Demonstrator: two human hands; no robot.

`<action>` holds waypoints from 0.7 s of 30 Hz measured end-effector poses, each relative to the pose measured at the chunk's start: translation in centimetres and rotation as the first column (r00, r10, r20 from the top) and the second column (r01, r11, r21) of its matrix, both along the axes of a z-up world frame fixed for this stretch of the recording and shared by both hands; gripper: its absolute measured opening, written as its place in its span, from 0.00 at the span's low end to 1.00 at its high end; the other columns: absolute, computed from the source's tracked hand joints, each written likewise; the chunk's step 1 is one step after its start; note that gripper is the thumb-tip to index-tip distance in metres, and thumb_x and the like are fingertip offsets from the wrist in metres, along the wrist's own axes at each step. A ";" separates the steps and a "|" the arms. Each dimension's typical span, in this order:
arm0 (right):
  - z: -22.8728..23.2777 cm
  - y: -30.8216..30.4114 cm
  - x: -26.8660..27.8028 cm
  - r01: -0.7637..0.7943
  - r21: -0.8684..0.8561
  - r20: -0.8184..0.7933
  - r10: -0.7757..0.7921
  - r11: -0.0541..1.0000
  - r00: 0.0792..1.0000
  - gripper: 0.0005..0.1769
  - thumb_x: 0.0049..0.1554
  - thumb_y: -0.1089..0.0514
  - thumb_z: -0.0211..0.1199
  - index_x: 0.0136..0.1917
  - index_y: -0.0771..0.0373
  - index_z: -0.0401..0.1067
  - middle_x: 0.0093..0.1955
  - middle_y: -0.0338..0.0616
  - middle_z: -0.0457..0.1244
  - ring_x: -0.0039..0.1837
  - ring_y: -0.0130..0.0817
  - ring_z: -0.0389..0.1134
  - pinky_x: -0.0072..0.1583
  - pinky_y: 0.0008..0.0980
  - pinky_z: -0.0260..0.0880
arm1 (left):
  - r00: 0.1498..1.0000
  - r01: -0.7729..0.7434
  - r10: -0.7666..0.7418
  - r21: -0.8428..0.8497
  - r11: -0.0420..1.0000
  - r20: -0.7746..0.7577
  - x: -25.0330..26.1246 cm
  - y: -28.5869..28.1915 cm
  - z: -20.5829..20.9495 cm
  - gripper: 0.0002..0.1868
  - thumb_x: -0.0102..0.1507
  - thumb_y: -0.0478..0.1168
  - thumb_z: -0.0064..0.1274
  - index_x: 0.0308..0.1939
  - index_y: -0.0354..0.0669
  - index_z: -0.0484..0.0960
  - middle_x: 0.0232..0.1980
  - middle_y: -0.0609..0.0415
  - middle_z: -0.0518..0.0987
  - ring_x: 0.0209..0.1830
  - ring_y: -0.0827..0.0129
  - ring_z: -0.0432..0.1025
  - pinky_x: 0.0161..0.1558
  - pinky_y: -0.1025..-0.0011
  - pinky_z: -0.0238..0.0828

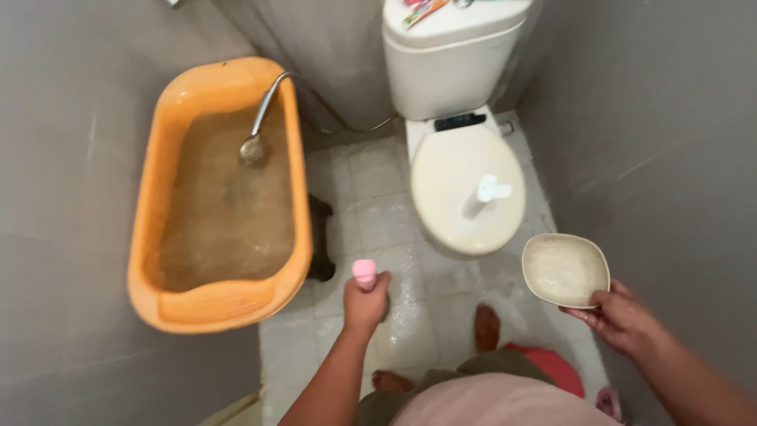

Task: The recorder is cleaning the bathroom floor using a mop and water from a tub.

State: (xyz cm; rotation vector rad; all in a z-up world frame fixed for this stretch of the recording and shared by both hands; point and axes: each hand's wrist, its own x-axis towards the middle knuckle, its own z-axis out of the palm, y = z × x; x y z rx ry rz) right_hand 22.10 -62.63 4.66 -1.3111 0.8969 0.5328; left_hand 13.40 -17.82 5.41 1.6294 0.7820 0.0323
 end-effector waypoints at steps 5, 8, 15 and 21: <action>-3.0 -8.3 7.3 -0.011 -0.008 0.014 0.011 1.000 1.000 0.37 0.57 0.76 0.42 0.79 0.63 0.51 0.71 0.63 0.58 0.64 0.64 0.68 0.59 0.45 0.72 | 0.993 -0.079 0.077 0.015 0.997 0.092 6.2 -4.2 -1.6 0.15 0.57 0.41 0.63 0.21 0.41 0.76 0.21 0.61 0.75 0.21 0.76 0.68 0.28 0.69 0.66; -6.4 -13.4 13.7 -0.019 -0.008 0.077 0.019 1.000 0.997 0.37 0.57 0.76 0.43 0.79 0.64 0.52 0.71 0.64 0.58 0.64 0.62 0.68 0.60 0.46 0.77 | 0.985 -0.092 0.076 0.097 0.991 0.153 9.2 -6.2 -0.7 0.18 0.59 0.40 0.62 0.20 0.40 0.70 0.21 0.60 0.70 0.22 0.76 0.64 0.27 0.69 0.63; -5.1 -14.0 31.5 -0.066 -0.234 0.136 0.100 0.970 0.986 0.38 0.58 0.77 0.47 0.79 0.62 0.51 0.73 0.58 0.57 0.67 0.54 0.67 0.59 0.46 0.76 | 0.990 -0.138 0.138 -0.063 0.988 -0.006 11.7 -8.2 0.6 0.20 0.60 0.39 0.58 0.20 0.40 0.64 0.21 0.57 0.68 0.23 0.72 0.67 0.29 0.68 0.66; 0.0 -4.9 42.0 -0.127 -0.520 0.305 0.323 0.845 0.896 0.37 0.55 0.69 0.62 0.76 0.57 0.62 0.69 0.50 0.63 0.65 0.48 0.69 0.60 0.47 0.76 | 0.989 -0.143 0.144 0.027 0.989 -0.032 11.4 -8.3 0.6 0.20 0.61 0.41 0.58 0.20 0.40 0.66 0.22 0.54 0.73 0.24 0.73 0.67 0.30 0.69 0.66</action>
